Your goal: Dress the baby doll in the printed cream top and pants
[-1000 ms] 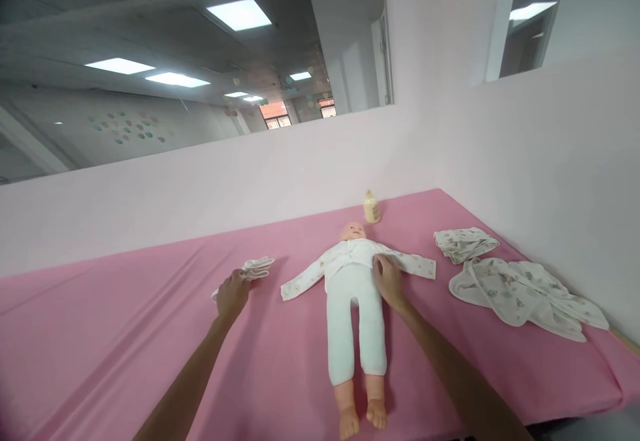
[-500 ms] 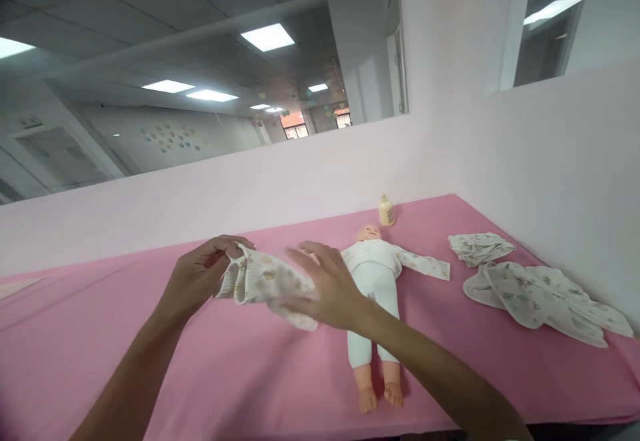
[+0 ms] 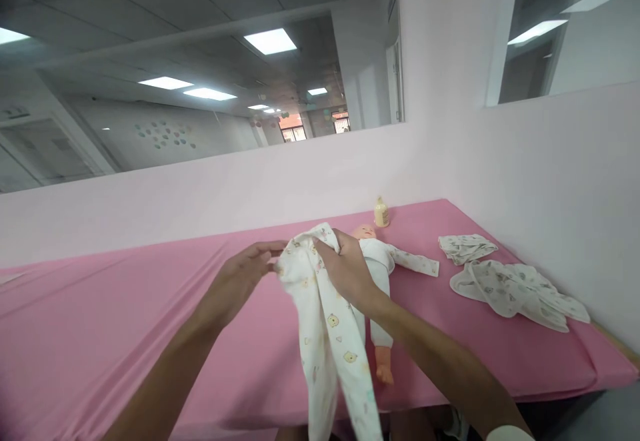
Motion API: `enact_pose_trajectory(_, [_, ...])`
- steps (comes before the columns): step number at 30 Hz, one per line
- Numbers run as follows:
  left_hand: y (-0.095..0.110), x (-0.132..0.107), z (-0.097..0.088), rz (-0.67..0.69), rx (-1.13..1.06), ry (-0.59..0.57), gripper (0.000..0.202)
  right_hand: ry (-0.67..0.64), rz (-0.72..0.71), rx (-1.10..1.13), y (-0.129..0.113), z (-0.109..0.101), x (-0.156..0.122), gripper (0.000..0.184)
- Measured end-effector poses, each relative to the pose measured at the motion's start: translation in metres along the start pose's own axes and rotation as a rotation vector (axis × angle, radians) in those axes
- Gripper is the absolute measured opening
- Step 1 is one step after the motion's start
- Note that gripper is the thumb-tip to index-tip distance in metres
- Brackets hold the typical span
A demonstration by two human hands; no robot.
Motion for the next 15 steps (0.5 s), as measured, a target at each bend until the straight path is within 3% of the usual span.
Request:
enact_pose_trajectory(3, [0.006, -0.014, 0.041, 0.033, 0.094, -0.197, 0.037, -0.012, -0.011, 0.002, -0.006, 0.0, 0.002, 0.027])
enact_pose_trajectory(6, [0.006, -0.01, 0.052, 0.031, 0.255, -0.214, 0.029, -0.024, 0.003, -0.038, -0.008, -0.01, 0.006, 0.024])
enact_pose_trajectory(8, [0.005, -0.001, 0.045, 0.041, 0.302, -0.232, 0.03, -0.08, 0.029, -0.09, -0.009, -0.022, 0.011, 0.024])
enact_pose_trajectory(11, [0.01, 0.013, 0.019, 0.067, 0.352, -0.268, 0.03, -0.209, 0.096, -0.164, -0.005, -0.048, 0.019, 0.028])
enact_pose_trajectory(15, [0.032, 0.024, -0.014, 0.077, 0.378, -0.225, 0.033, -0.329, 0.164, -0.317, 0.005, -0.079, 0.024, 0.032])
Point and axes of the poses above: each hand's wrist, its own x-axis towards the middle knuckle, its own z-axis out of the palm, y = z × x, the point moved 10 cm from there along x, towards the middle knuckle, and after that the axes turned 4 degrees about -z, right-handed, at the moved point
